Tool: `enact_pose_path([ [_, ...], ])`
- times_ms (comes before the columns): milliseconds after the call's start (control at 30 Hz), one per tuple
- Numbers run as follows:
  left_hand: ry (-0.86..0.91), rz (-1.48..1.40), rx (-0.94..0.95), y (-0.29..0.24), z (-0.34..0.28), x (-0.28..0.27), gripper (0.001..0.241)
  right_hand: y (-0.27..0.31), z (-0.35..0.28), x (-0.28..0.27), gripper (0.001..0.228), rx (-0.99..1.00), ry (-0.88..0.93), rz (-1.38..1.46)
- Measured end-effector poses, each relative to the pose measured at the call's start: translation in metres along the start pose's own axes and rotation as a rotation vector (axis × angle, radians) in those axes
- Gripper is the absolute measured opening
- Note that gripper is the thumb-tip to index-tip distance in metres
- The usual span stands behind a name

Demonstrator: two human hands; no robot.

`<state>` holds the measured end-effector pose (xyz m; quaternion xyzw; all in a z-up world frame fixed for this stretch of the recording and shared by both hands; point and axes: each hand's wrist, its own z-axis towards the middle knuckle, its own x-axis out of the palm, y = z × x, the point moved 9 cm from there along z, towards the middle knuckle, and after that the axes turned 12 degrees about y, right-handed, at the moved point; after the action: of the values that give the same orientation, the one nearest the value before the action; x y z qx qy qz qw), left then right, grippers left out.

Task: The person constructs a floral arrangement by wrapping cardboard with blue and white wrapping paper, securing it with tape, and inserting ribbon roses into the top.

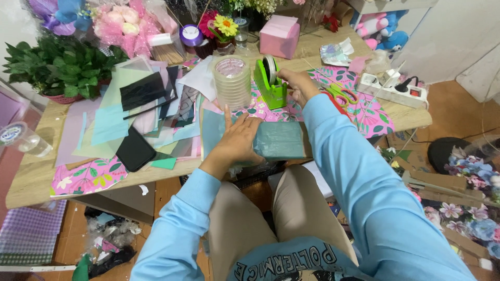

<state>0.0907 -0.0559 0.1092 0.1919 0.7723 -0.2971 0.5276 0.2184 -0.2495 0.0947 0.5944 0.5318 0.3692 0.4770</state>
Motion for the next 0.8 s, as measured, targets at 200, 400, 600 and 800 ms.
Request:
enact_pose_path([
  [200, -0.053, 0.045, 0.025, 0.0, 0.006, 0.003, 0.108, -0.016, -0.039, -0.023, 0.034, -0.089, -0.103, -0.07],
  [400, -0.067, 0.079, 0.022, -0.005, 0.002, 0.001, 0.108, -0.066, 0.038, -0.036, 0.029, -0.195, -0.078, -0.091],
  [600, -0.142, 0.103, 0.039, -0.015, -0.01, 0.0, 0.108, -0.055, 0.049, -0.042, 0.023, -0.303, -0.083, -0.241],
  [800, -0.283, 0.214, 0.054, -0.03, -0.025, 0.002, 0.107, -0.079, 0.089, -0.05, 0.022, -0.382, -0.042, -0.451],
])
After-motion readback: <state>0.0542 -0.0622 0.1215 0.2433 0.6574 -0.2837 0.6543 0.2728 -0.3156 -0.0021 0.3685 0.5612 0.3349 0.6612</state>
